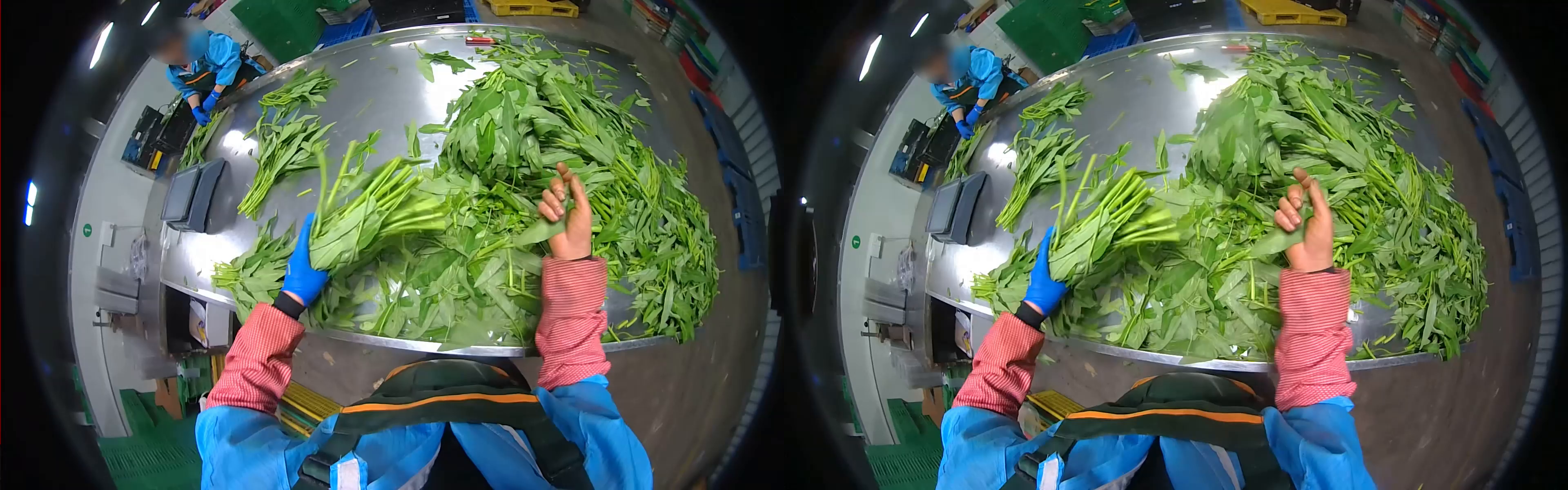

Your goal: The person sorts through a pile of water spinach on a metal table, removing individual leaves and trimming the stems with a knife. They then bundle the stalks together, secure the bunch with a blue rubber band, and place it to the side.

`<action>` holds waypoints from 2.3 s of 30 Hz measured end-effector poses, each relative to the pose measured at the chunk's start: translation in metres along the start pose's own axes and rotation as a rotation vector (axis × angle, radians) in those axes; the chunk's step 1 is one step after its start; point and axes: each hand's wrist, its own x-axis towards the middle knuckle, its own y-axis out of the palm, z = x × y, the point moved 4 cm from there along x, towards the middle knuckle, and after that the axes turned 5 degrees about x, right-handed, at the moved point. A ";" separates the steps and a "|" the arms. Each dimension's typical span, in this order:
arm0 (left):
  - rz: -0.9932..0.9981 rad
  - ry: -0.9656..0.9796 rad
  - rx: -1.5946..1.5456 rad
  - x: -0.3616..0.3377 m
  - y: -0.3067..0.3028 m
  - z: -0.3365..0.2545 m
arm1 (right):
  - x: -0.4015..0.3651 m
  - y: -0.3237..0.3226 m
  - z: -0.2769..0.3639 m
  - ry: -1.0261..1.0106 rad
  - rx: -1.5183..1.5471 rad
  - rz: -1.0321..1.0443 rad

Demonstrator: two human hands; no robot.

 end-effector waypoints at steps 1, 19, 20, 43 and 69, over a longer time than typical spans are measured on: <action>-0.025 0.038 -0.015 0.001 -0.001 -0.006 | -0.003 0.009 0.006 0.018 -0.042 0.076; 0.126 0.071 -0.168 -0.010 0.028 -0.051 | 0.034 0.001 -0.098 0.485 -0.407 0.258; 0.120 0.091 -0.129 -0.010 0.030 -0.055 | 0.022 0.013 -0.099 0.587 -0.439 0.199; 0.170 0.391 0.475 -0.010 0.014 -0.082 | 0.013 0.061 -0.107 0.276 -1.513 0.857; 0.413 -0.107 -0.415 -0.027 0.021 -0.017 | 0.033 0.007 -0.020 0.345 -0.328 0.319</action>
